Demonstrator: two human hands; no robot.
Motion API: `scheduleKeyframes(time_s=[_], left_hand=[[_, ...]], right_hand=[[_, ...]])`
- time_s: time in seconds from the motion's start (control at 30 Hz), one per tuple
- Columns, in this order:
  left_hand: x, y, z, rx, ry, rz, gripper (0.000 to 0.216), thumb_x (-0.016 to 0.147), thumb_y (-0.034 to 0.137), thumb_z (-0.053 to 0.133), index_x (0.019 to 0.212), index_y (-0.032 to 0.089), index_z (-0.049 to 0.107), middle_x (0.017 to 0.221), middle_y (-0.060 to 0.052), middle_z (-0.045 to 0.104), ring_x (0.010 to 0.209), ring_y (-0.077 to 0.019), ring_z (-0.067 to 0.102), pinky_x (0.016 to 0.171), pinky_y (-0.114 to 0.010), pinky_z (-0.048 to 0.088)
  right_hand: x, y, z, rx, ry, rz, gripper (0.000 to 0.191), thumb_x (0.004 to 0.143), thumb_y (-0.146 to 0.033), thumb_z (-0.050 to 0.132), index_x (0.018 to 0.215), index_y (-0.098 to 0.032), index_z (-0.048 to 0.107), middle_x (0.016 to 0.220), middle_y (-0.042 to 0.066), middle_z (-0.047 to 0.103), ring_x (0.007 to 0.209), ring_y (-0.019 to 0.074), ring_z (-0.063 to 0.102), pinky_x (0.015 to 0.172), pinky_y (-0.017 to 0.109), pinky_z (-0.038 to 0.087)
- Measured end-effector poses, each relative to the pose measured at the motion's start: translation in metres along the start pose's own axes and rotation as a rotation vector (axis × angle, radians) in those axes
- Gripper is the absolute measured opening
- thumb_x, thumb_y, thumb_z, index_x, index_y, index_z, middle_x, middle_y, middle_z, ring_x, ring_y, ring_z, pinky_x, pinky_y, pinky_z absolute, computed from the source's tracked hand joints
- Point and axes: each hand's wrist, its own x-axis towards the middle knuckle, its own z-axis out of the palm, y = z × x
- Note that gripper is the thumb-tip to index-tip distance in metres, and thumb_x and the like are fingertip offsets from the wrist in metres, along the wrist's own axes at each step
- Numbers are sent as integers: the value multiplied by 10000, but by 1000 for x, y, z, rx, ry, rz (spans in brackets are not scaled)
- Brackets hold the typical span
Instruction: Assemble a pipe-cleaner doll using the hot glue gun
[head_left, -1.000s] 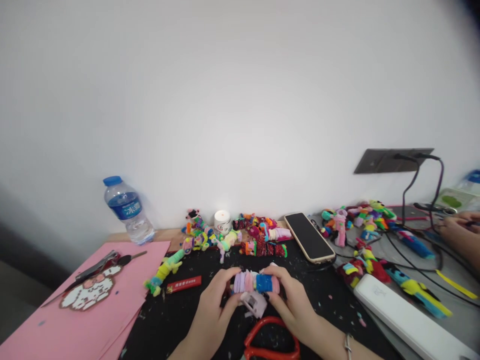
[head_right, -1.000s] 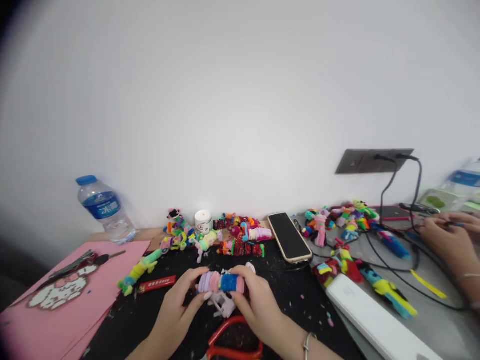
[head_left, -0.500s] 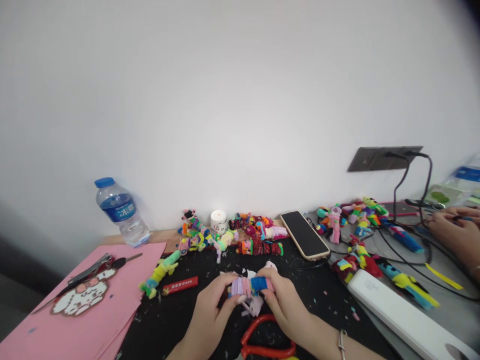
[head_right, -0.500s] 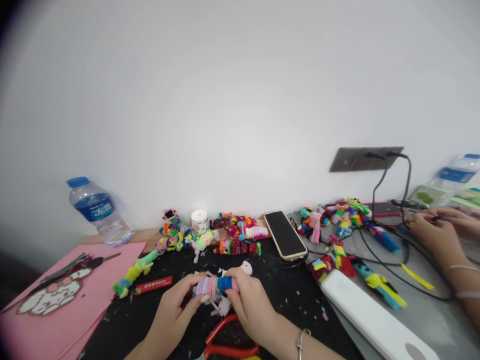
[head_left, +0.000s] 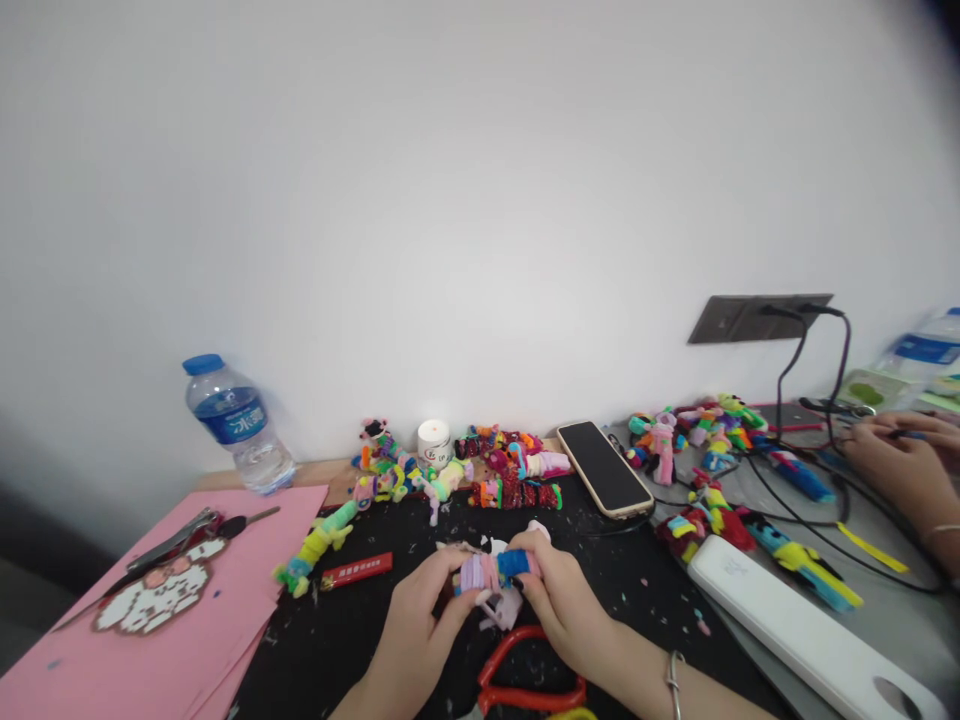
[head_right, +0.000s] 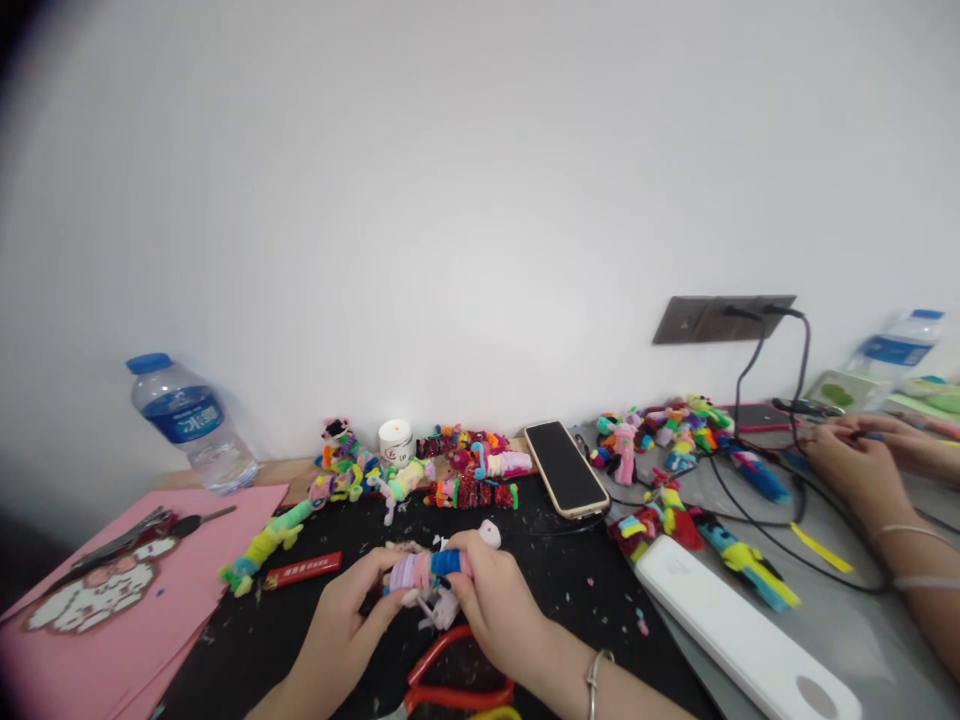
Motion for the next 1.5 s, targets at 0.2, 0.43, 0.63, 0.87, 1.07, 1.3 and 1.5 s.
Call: scheduleKeyframes(time_s=[0.2,0.43,0.63,0.87,1.07,1.3,1.5], left_hand=[[0,-6,2,31,64,-38,209,825,314,531,979,190,598,928,-56,680,828,-189,626,721,-260,485],[-1,-8,-2,44,153,-42,219,842,316,492,999,198,588,900,-44,678,761,-177,619,686,-255,479],[0,-3,-5,-56,95,-42,218,847,327,475,937,184,613,846,-41,671,782,-185,617,695,-239,465],[-5,-7,-1,-83,21,-77,287,880,352,419,984,160,606,524,39,527,462,-107,488,518,-188,385],[-4,-5,1,-97,5,-88,285,885,359,414,931,160,612,480,54,477,439,-94,462,508,-179,362],[-4,-5,2,-106,3,-97,281,887,352,405,857,161,608,465,56,461,429,-92,454,498,-179,353],[-4,-3,1,-154,8,-91,310,880,380,397,880,159,615,481,52,448,427,-95,425,470,-186,332]], right_hand=[[1,-1,-4,-14,-23,-4,149,870,-206,376,983,-193,472,759,25,565,632,155,501,586,255,376],[-2,-8,-7,23,-50,-41,315,797,-162,466,1107,-191,421,864,36,597,699,160,536,639,260,410],[-1,-7,-7,-33,-79,-81,250,813,-161,437,1059,-188,464,902,62,621,746,186,561,682,295,424],[-3,-7,-6,-52,-103,-115,181,850,-197,375,994,-170,481,840,71,613,710,194,556,650,296,422],[-3,-7,-6,-20,-112,-126,166,871,-219,364,994,-182,470,826,52,606,677,176,542,633,277,411],[-2,-7,-6,-13,-130,-106,131,870,-212,365,944,-178,467,807,60,609,682,175,544,627,267,403],[-1,-5,-6,16,-122,-81,111,853,-221,394,916,-181,476,793,55,605,681,172,545,638,270,401]])
